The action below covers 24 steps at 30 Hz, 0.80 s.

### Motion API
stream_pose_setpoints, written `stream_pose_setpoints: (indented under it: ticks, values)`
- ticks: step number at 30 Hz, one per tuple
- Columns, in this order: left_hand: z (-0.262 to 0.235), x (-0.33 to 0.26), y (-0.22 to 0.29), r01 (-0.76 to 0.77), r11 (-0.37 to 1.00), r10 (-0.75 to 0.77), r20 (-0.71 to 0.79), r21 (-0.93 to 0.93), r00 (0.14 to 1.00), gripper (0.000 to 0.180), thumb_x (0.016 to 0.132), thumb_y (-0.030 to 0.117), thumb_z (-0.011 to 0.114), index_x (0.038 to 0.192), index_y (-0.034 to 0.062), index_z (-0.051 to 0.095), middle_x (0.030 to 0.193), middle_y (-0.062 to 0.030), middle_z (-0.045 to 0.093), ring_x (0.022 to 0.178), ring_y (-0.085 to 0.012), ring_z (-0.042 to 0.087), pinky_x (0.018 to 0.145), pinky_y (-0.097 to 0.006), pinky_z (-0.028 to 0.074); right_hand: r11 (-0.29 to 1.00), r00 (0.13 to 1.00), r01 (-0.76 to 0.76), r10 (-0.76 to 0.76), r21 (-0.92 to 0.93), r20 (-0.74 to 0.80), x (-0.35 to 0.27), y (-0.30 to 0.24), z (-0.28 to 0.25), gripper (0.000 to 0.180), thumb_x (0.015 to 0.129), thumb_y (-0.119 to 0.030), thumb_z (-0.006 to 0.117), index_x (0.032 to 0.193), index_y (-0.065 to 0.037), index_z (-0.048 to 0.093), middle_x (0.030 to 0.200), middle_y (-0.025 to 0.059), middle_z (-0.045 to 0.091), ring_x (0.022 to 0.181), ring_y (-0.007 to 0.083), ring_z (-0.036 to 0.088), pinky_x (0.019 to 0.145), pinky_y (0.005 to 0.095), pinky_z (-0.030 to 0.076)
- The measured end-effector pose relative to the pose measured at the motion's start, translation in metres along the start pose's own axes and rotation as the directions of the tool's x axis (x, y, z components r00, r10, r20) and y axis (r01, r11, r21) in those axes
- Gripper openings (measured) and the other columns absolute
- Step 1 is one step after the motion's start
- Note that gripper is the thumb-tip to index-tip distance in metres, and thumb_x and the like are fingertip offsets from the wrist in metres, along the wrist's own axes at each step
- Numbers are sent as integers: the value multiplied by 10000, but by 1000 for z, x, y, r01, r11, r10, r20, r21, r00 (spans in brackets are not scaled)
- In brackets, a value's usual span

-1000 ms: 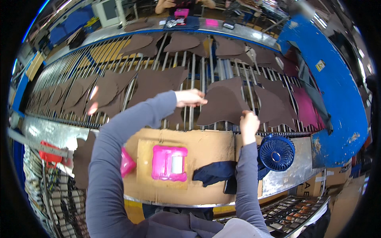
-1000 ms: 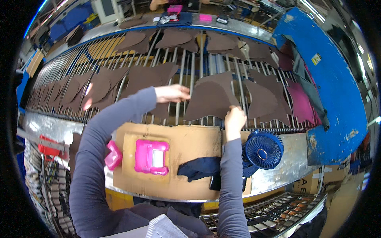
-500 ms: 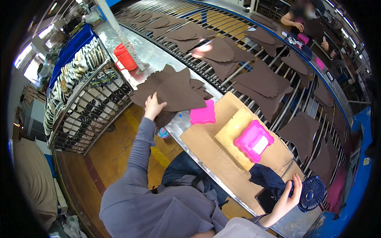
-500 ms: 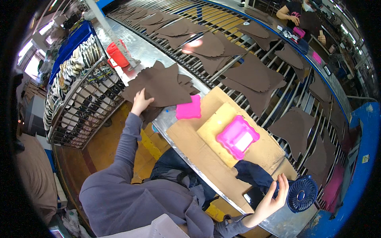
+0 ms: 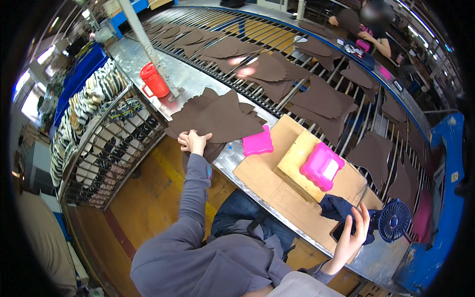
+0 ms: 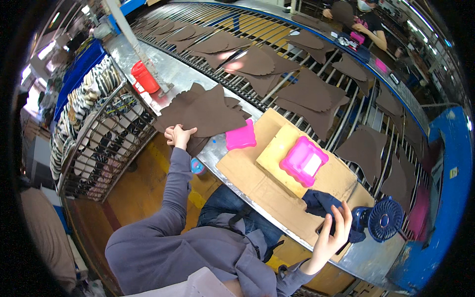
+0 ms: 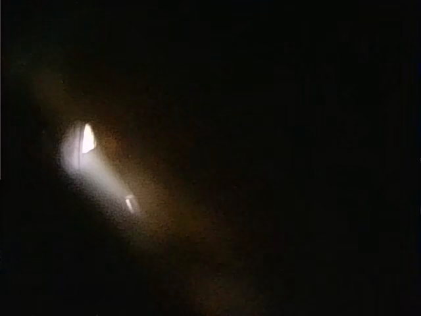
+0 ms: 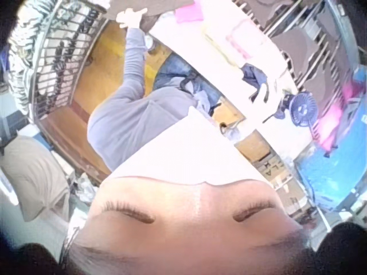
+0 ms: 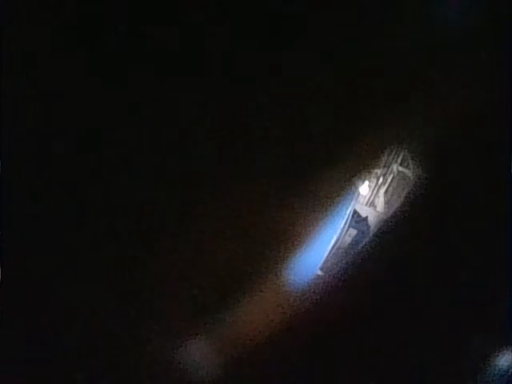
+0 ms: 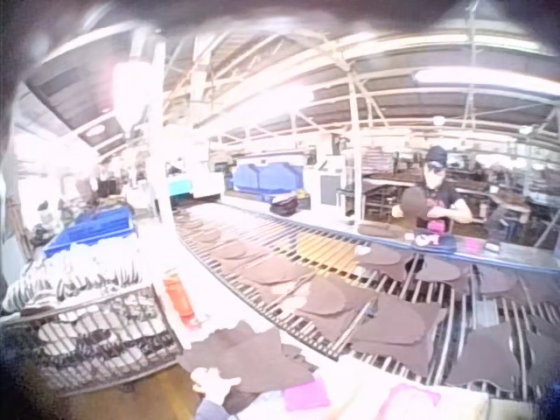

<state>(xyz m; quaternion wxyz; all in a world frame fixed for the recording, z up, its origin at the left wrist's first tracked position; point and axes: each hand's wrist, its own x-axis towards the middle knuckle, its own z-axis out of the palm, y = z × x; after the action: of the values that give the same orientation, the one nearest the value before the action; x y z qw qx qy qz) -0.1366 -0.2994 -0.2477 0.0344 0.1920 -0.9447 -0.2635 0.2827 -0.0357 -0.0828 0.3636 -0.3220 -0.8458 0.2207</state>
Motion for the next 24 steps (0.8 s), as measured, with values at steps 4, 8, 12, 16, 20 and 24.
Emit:
stream_pose_setpoints:
  ticks: [4, 8, 12, 16, 20, 24]
  values:
    - [-9, 1, 12, -352, 647, 368, -126, -676, 921, 269, 794, 97, 745, 1029, 46, 623, 1007, -97, 630, 978, -234, 594, 855, -376, 453, 998, 996, 3, -9, 61, 94, 7, -28, 0, 241, 806, 38, 657, 1037, -24, 687, 1254, 161, 581, 1127, 293, 580, 948, 373, 451]
    - [-111, -46, 81, -703, 299, 453, -552, -645, 700, 184, 908, 39, 642, 1078, -26, 618, 975, -73, 647, 881, -125, 579, 826, -264, 466, 976, 971, 210, -216, 61, 99, 29, -55, -4, 292, 720, 8, 732, 997, -84, 714, 1247, 151, 593, 1143, 318, 560, 990, 402, 422]
    - [-199, -90, 118, -854, -30, 516, -740, -519, 432, 215, 828, -38, 699, 1038, -61, 657, 904, -92, 696, 806, -139, 633, 760, -239, 491, 858, 861, 509, -508, -75, 29, 65, -92, 12, 401, 645, -56, 782, 1012, -210, 736, 1421, 168, 452, 1329, 399, 377, 1086, 490, 303]
    - [-218, -127, 130, -706, -437, 660, -732, -557, 169, 343, 801, -125, 639, 1134, -57, 591, 862, -208, 683, 735, -243, 675, 705, -322, 546, 791, 746, 566, -611, 231, 264, 82, -96, 31, 393, 678, 39, 702, 1019, -155, 724, 1278, 177, 571, 1161, 335, 553, 970, 407, 437]
    - [-198, -135, 133, -312, -291, 914, -359, -905, 190, 632, 746, -43, 726, 1323, -4, 469, 892, -208, 687, 744, -242, 676, 676, -309, 550, 767, 789, 531, -602, 359, 120, 81, -58, 33, 310, 681, 122, 604, 950, -11, 680, 959, 149, 694, 855, 296, 677, 769, 333, 534]
    - [-153, -126, 139, -650, -10, 994, -80, -759, 78, 202, 770, 91, 766, 937, -12, 719, 840, -90, 725, 647, -116, 628, 627, -240, 495, 824, 828, 432, -523, 366, 202, 105, -37, 21, 399, 794, 75, 542, 1141, -73, 671, 1091, 133, 666, 991, 306, 650, 873, 356, 512]
